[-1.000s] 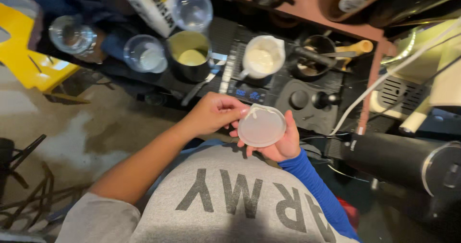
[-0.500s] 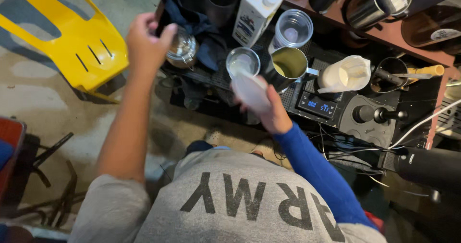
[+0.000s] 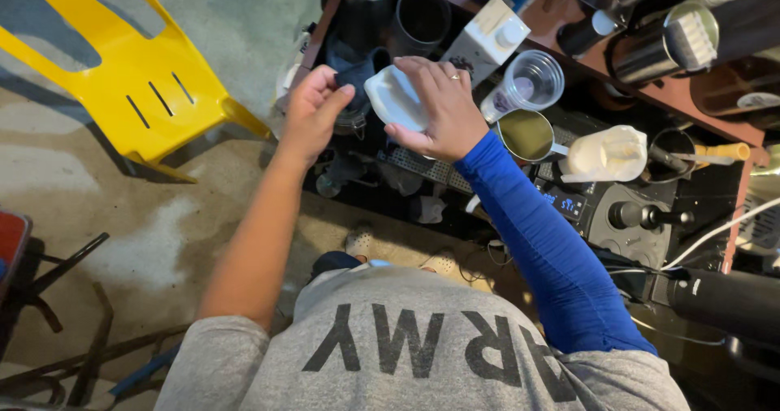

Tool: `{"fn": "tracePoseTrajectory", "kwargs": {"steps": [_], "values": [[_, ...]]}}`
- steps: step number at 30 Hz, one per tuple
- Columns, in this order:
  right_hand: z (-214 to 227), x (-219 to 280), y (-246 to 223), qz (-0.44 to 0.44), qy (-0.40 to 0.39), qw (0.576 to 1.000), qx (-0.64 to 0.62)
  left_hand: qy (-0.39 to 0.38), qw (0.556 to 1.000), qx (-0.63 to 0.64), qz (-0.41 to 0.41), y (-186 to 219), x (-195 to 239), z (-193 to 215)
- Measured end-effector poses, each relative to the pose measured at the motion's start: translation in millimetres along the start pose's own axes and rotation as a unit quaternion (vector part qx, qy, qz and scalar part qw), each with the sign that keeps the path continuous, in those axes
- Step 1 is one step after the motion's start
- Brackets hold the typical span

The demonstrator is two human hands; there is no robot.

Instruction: The person froths a white liquid in a metal pitcher using a handheld frother, then pours hot water into a green liquid in another pitcher and froths it. They scoop a dark substance into a plastic cup and place it in a cooler.

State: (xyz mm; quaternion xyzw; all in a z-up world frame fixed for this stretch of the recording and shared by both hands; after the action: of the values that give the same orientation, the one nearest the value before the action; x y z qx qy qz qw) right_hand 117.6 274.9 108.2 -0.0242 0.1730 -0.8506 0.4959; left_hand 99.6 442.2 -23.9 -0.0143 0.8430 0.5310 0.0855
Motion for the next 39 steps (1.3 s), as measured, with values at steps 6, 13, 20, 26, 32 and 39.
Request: {"fn": "tracePoseTrajectory", "kwargs": {"steps": [6,13,20,26,32,39], "values": [[-4,-5,-2,0.007,0.0,0.999,0.043,0.006,0.999,0.04,0.017,7,2,-1],[1,-2,4,-0.011,0.018,0.998,0.06,0.008,0.999,0.031,0.012,3,2,7],[-44,0,47,-0.142,-0.07,0.875,-0.458,0.025,0.989,-0.101,-0.102,29,7,-6],[-68,-9,48,-0.158,-0.105,0.744,-0.641,0.053,0.993,-0.077,-0.078,18,4,-1],[-80,-1,43,-0.223,-0.142,0.712,-0.651,0.083,0.986,-0.141,-0.039,24,9,9],[-84,-8,44,-0.245,-0.149,0.75,-0.596,0.117,0.968,-0.221,-0.031,40,11,8]]}}
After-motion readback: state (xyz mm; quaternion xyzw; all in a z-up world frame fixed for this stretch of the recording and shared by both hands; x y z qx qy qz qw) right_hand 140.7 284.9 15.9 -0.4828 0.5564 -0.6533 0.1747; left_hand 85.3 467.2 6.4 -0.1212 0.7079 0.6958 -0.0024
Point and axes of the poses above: each hand's wrist, its own x-axis away from the middle knuckle, its own z-axis out of the back of the hand, y = z × x, the point moved 10 cm from there along -x, towards the middle knuckle, and after that the axes turned 12 degrees about -y, right-handed, at the moved point
